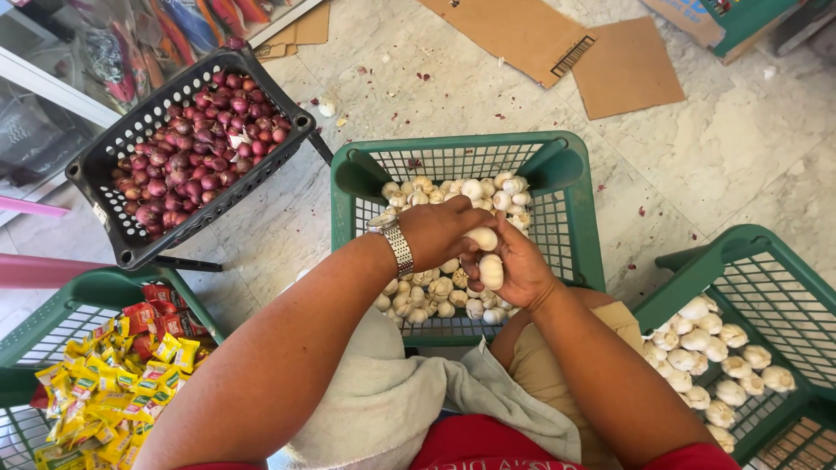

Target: Sorting and cleaning garlic bulbs from one crate to another, checking for quality.

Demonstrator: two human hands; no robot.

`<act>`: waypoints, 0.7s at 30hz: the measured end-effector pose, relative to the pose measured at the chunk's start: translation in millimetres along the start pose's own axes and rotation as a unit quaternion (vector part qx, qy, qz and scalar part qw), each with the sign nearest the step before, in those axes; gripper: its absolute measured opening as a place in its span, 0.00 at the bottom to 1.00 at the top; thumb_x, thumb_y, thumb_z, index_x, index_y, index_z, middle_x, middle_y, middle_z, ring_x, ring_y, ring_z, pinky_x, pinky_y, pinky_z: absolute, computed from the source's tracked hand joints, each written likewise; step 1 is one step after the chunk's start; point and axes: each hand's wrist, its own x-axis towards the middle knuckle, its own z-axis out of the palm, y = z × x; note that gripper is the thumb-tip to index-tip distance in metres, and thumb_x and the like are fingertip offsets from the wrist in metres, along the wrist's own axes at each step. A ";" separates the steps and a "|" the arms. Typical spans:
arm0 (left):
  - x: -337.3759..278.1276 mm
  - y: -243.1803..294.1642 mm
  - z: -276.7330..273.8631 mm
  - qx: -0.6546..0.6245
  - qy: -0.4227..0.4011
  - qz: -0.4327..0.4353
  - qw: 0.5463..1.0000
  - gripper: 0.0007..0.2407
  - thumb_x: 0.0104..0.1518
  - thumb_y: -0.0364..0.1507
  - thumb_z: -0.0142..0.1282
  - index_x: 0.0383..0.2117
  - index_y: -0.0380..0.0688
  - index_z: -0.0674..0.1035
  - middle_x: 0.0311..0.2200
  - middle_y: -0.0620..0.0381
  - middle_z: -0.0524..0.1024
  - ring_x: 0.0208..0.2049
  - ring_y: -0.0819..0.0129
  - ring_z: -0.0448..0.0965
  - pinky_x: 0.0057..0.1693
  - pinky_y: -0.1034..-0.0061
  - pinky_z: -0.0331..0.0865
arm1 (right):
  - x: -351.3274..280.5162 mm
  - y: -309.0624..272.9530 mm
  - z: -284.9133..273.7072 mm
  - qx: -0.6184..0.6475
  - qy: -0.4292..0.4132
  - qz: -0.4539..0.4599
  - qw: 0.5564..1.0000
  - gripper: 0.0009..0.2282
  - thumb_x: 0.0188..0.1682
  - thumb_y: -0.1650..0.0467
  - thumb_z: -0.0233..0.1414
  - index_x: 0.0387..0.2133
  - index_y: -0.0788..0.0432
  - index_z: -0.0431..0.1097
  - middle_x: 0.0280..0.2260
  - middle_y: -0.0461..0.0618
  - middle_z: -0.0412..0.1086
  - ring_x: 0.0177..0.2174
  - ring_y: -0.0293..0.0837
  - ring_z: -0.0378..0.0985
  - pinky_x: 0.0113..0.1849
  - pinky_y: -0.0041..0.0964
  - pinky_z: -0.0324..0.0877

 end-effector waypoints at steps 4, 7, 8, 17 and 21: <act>-2.9 -9.1 4.3 -0.004 0.014 0.005 1.000 0.21 0.55 0.34 0.59 0.57 0.62 0.70 0.49 0.55 0.74 0.42 0.51 0.82 0.43 0.57 0.76 | -1.8 -3.2 3.3 -0.029 0.020 -0.009 0.999 0.20 0.58 0.53 0.39 0.46 0.54 0.66 0.36 0.48 0.70 0.29 0.43 0.74 0.27 0.39 0.67; -6.7 -8.3 -0.3 0.001 0.010 0.001 1.000 0.24 0.55 0.33 0.59 0.59 0.61 0.68 0.48 0.52 0.73 0.43 0.49 0.81 0.43 0.56 0.75 | -4.6 -4.7 8.8 -0.141 0.043 -0.033 0.989 0.15 0.57 0.63 0.48 0.56 0.48 0.66 0.38 0.45 0.68 0.30 0.39 0.70 0.27 0.37 0.64; -10.1 -5.1 -4.1 0.002 0.008 0.007 1.000 0.24 0.55 0.33 0.59 0.59 0.61 0.68 0.48 0.52 0.73 0.43 0.49 0.81 0.43 0.56 0.75 | -5.4 -6.6 4.9 -0.141 0.046 -0.038 0.988 0.15 0.57 0.63 0.48 0.56 0.48 0.66 0.38 0.45 0.68 0.30 0.39 0.70 0.27 0.37 0.64; -31.3 -15.5 -15.9 0.000 -0.036 -0.044 0.998 0.18 0.59 0.34 0.56 0.56 0.64 0.73 0.49 0.53 0.74 0.44 0.51 0.80 0.47 0.57 0.74 | -124.9 -68.4 -85.8 -0.001 0.224 -0.209 0.952 0.16 0.57 0.55 0.47 0.43 0.52 0.71 0.33 0.45 0.74 0.29 0.40 0.74 0.26 0.38 0.68; -36.2 -26.3 -13.7 0.001 -0.073 -0.057 0.996 0.16 0.58 0.34 0.56 0.53 0.60 0.76 0.47 0.53 0.76 0.47 0.52 0.79 0.51 0.59 0.72 | -210.5 -85.8 -148.9 0.045 0.312 -0.283 0.906 0.16 0.61 0.55 0.48 0.47 0.53 0.71 0.36 0.46 0.74 0.35 0.44 0.75 0.31 0.40 0.68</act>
